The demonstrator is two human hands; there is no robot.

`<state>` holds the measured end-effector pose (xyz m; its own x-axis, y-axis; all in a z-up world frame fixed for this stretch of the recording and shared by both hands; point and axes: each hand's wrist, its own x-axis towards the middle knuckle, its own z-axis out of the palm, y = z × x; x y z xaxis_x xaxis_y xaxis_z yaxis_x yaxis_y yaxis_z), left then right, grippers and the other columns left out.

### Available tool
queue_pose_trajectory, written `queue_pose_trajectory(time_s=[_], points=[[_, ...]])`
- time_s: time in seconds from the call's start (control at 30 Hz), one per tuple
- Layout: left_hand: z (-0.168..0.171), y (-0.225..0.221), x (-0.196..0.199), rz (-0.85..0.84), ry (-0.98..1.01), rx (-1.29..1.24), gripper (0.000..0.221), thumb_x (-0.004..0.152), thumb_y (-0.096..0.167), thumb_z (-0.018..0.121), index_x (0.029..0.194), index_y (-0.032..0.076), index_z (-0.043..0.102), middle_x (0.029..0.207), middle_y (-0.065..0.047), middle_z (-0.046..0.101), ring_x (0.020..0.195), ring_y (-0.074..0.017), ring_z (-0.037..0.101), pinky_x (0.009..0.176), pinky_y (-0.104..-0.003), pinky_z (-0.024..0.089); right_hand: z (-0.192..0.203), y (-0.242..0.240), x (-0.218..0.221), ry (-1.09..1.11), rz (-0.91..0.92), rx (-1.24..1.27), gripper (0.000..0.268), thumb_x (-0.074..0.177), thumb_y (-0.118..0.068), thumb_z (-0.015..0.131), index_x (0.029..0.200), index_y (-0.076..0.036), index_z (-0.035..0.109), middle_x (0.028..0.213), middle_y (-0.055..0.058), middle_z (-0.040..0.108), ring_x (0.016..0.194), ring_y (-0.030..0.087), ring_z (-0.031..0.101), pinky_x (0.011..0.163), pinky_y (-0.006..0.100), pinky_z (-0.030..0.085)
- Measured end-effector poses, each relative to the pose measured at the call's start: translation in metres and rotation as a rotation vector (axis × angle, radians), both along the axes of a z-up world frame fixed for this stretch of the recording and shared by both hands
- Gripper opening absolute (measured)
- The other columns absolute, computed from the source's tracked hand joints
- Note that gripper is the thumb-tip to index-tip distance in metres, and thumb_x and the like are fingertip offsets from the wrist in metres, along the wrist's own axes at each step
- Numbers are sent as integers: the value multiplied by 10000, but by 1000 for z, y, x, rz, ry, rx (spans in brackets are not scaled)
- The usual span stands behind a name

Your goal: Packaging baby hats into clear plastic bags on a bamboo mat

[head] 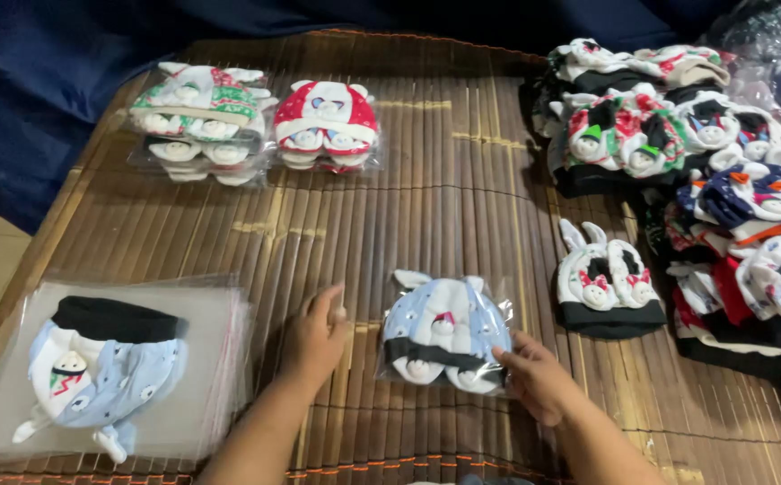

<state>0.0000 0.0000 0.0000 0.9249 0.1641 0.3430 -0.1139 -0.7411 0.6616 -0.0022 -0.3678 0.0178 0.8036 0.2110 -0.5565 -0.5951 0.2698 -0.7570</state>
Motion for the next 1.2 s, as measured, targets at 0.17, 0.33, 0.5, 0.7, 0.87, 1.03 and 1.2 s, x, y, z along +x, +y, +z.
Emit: queue_pose_trajectory(time_s=[0.17, 0.33, 0.5, 0.7, 0.87, 1.03, 1.2], points=[[-10, 4, 16, 45, -156, 254, 481, 843, 120, 657, 1323, 109, 635, 1386, -156, 589, 1358, -356, 520, 1190, -504, 336, 59, 41, 29, -143, -38, -108, 138, 952, -33, 639, 1085, -17, 604, 807, 106, 575, 558, 179, 561, 463, 287, 454], [-15, -4, 20, 41, 112, 420, 624, 867, 176, 657, 1476, 210, 528, 1552, -178, 434, 1507, -369, 332, 1234, -558, 199, 128, 100, 76, -259, -92, -143, 83, 946, -43, 646, 935, -88, 578, 636, 9, 455, 439, 107, 475, 370, 218, 343], [-38, -8, 27, 80, -12, 468, 610, 774, 230, 680, 1380, 209, 619, 1491, -225, 495, 1453, -396, 398, 1200, -631, 211, 129, 129, 170, -441, 7, -194, 124, 956, -86, 688, 973, -164, 593, 678, 17, 469, 479, 154, 528, 379, 258, 419], [-25, -10, 25, 74, 1, 436, 584, 773, 193, 653, 1356, 177, 628, 1459, -246, 530, 1443, -410, 412, 1196, -654, 191, 130, 194, 262, -478, 17, -27, 146, 1011, -84, 657, 952, -148, 539, 746, 39, 453, 594, 184, 541, 518, 309, 462], [-20, -8, 23, 34, 53, 467, 554, 851, 197, 555, 1400, 128, 570, 1529, -272, 429, 1461, -443, 335, 1197, -660, 165, 110, 225, 314, -438, 116, -73, 109, 1029, -88, 582, 1119, -79, 521, 963, 96, 603, 819, 207, 654, 735, 404, 592], [-28, -8, 24, 30, -9, 466, 585, 838, 157, 539, 1419, 84, 539, 1549, -300, 384, 1460, -472, 305, 1192, -655, 160, 82, 239, 343, -389, 88, -103, 171, 1010, -39, 548, 1175, -16, 588, 1043, 145, 664, 855, 226, 672, 718, 379, 627], [-43, -9, 27, 28, 36, 558, 679, 810, 128, 554, 1482, 139, 452, 1523, -282, 397, 1478, -454, 278, 1199, -664, 159, 72, 255, 346, -691, 5, -829, 368, 985, -187, 659, 1289, -8, 553, 1220, 198, 619, 1029, 262, 671, 894, 360, 602]])
